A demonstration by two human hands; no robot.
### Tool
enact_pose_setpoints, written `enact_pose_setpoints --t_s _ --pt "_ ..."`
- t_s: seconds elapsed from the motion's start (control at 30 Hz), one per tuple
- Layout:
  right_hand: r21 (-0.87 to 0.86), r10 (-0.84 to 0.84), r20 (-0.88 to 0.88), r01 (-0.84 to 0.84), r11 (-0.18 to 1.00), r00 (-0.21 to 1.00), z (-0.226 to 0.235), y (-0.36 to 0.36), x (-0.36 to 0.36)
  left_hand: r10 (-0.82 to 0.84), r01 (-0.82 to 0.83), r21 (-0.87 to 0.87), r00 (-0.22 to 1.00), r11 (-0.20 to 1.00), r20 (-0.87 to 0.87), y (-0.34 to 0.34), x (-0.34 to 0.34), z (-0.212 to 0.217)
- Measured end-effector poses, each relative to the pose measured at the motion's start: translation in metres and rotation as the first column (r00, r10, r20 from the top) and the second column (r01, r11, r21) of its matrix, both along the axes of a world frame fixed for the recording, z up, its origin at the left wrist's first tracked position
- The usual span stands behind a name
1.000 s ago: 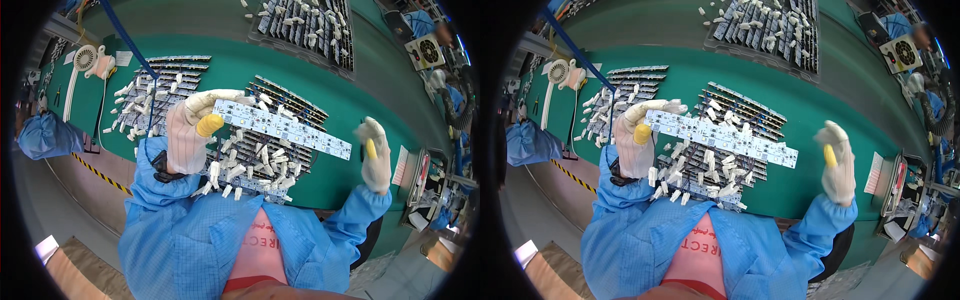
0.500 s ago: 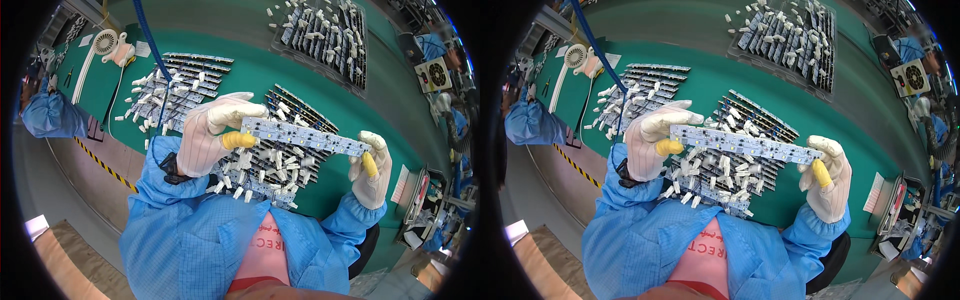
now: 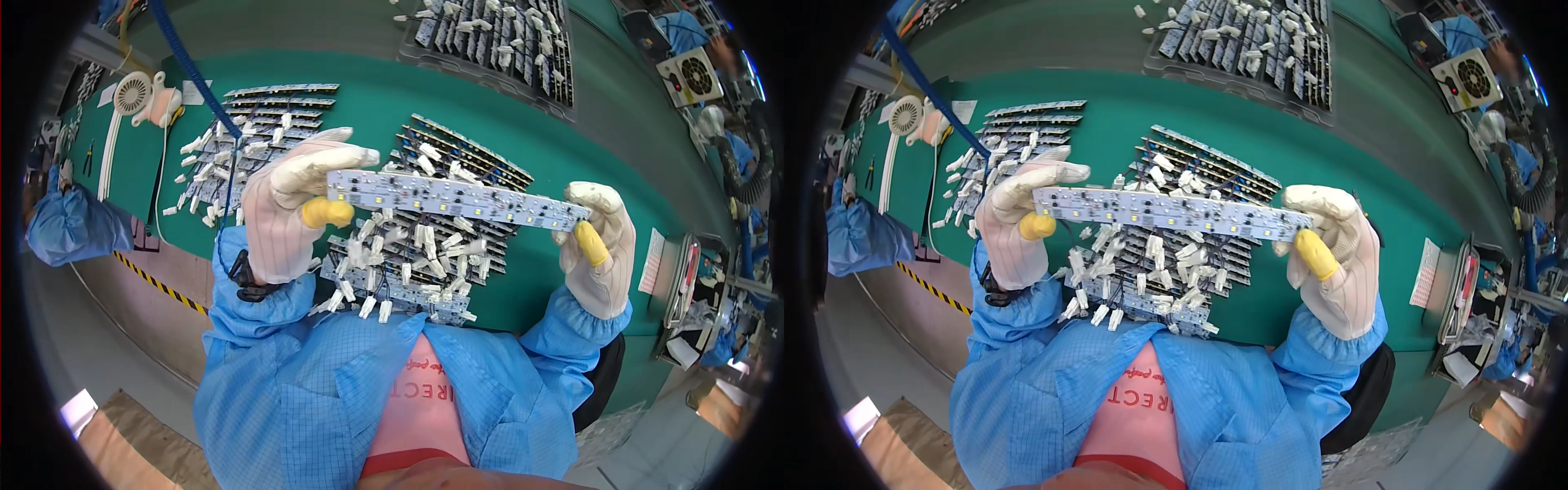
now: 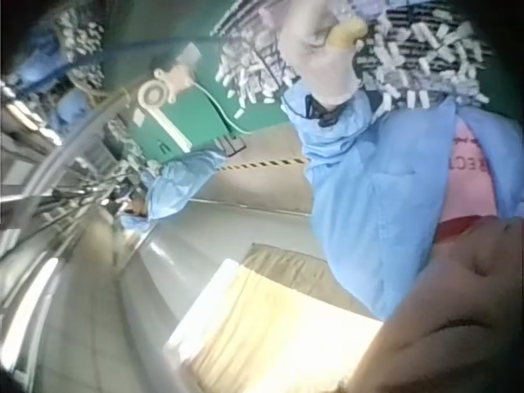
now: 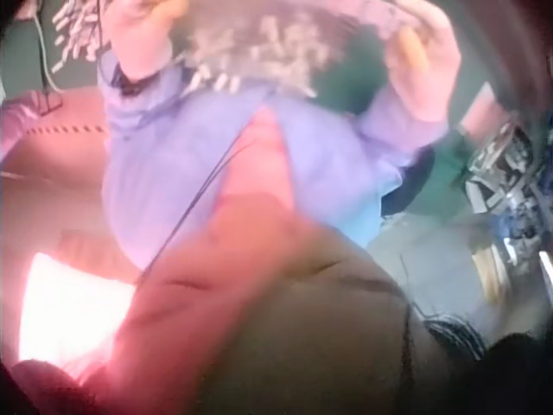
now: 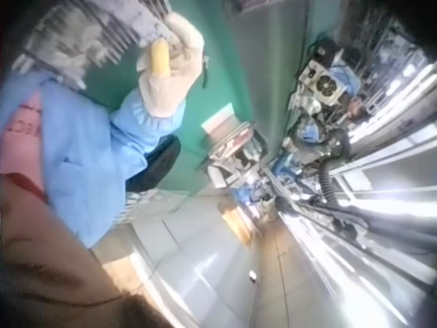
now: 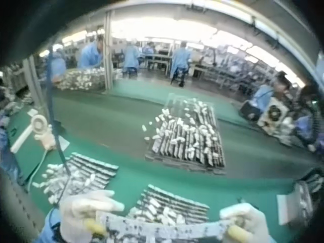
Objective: The person picks up circuit board strips with attached wiring, trims components on them using pliers, turns the strips over by hand, and places them onto the table.
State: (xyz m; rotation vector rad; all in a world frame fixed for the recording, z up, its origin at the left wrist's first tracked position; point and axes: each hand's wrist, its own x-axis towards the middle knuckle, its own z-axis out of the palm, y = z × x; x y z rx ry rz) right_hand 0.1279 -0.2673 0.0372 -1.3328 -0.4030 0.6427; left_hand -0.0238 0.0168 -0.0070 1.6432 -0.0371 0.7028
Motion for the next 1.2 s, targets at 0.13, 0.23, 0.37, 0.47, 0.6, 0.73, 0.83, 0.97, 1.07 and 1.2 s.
enact_pose_setpoints --t_s 0.13,0.23,0.37,0.47,0.6,0.73,0.83,0.97,1.07,1.2 --pt "0.031 0.028 -0.026 -0.027 0.999 0.999 0.003 0.002 -0.002 0.067 -0.076 -0.037 0.977 0.996 -0.204 -0.003 -0.002 0.011" --pt "-0.021 0.050 -0.019 -0.050 0.999 0.999 0.009 0.004 -0.004 0.083 -0.096 -0.069 0.982 0.993 -0.167 -0.004 0.000 0.007" --pt "-0.027 0.041 0.042 -0.040 0.999 0.998 0.006 0.001 -0.005 0.098 -0.107 -0.121 0.992 0.987 -0.078 -0.005 0.002 -0.002" --pt "-0.024 0.035 0.064 -0.034 0.999 0.997 0.005 0.002 -0.006 0.176 -0.179 -0.035 0.981 0.983 -0.087 -0.003 0.002 -0.005" --pt "-0.102 0.105 0.120 -0.093 0.990 0.987 0.014 0.006 -0.006 0.268 -0.252 0.093 0.912 0.963 -0.311 -0.003 0.007 0.004" --pt "-0.117 0.173 0.011 -0.171 0.978 0.985 0.027 0.005 -0.006 0.270 -0.163 0.284 0.878 0.945 -0.395 0.001 0.012 0.011" --pt "-0.061 0.212 0.008 -0.211 0.975 0.977 0.025 0.004 -0.005 0.272 -0.130 0.349 0.877 0.928 -0.396 0.009 0.010 0.002" --pt "-0.092 0.214 0.077 -0.207 0.974 0.974 0.022 0.005 -0.003 0.274 -0.205 0.216 0.888 0.955 -0.370 -0.002 0.014 0.011" --pt "-0.005 0.181 0.071 -0.181 0.983 0.981 0.014 0.006 -0.003 0.206 -0.221 -0.027 0.942 0.975 -0.267 0.003 0.008 -0.005" --pt "0.024 0.111 0.221 -0.120 0.993 0.969 -0.001 0.009 0.000 0.210 -0.234 -0.102 0.957 0.967 -0.202 -0.003 0.006 0.002"
